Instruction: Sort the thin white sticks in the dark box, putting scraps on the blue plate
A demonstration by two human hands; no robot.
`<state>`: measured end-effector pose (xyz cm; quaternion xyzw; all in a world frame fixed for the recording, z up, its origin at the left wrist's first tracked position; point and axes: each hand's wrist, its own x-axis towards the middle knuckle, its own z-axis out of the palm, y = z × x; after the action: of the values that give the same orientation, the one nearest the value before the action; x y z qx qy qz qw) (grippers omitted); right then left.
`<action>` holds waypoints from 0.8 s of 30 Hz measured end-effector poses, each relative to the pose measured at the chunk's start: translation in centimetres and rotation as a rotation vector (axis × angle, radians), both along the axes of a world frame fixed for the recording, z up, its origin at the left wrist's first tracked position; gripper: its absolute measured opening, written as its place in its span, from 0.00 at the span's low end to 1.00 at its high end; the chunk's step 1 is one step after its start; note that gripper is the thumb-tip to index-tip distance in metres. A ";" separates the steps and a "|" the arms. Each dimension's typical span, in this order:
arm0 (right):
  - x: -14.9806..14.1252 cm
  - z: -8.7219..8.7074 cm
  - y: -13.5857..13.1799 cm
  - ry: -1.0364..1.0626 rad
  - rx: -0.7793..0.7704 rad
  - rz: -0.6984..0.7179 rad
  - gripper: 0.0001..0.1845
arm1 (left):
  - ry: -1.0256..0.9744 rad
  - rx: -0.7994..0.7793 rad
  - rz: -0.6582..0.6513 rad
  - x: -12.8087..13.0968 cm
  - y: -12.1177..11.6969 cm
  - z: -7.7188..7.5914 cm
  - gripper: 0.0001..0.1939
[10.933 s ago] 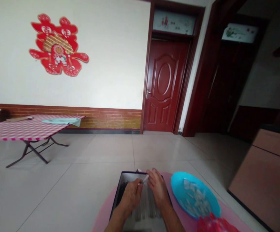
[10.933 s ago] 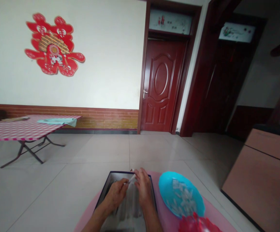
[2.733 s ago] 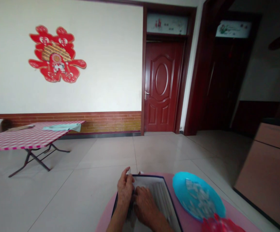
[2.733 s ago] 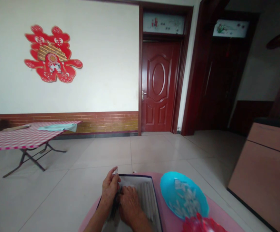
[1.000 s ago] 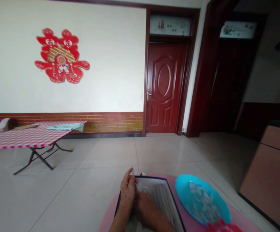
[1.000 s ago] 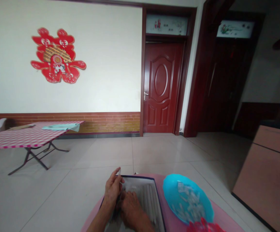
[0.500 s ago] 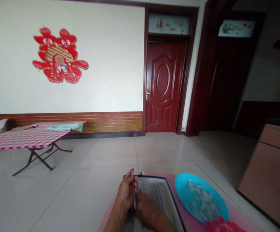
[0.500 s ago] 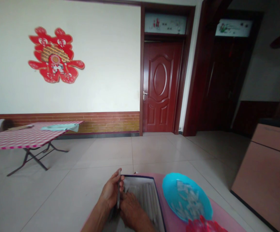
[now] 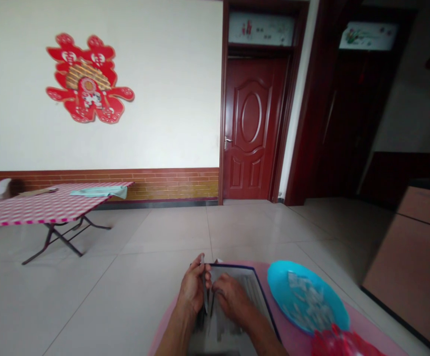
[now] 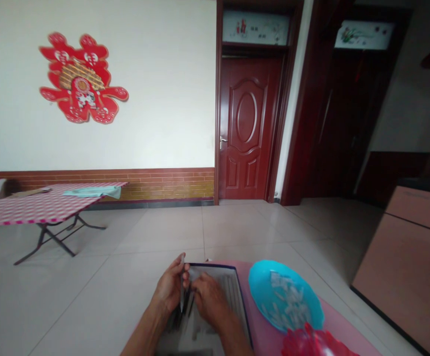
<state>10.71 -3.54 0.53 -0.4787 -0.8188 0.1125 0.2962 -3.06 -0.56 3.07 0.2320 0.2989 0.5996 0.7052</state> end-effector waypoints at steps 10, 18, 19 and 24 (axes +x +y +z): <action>1.6 -0.7 0.3 -0.053 -0.079 -0.097 0.12 | 0.000 -0.021 0.037 0.2 -0.1 0.2 0.18; 1.3 3.0 0.4 -0.141 -0.078 -0.177 0.14 | 0.214 0.068 0.010 0.7 -0.1 -0.6 0.17; 1.8 3.8 0.5 -0.148 -0.081 -0.191 0.14 | 0.256 0.090 -0.009 0.8 -0.2 -0.7 0.18; 8.0 8.3 -1.8 -0.180 -0.100 -0.234 0.14 | 0.433 0.136 -0.069 1.0 -0.8 -0.9 0.19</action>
<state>18.74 -5.32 8.81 -0.5934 -0.7739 0.0744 0.2083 -2.04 -1.35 2.14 0.4125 0.3940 0.5303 0.6272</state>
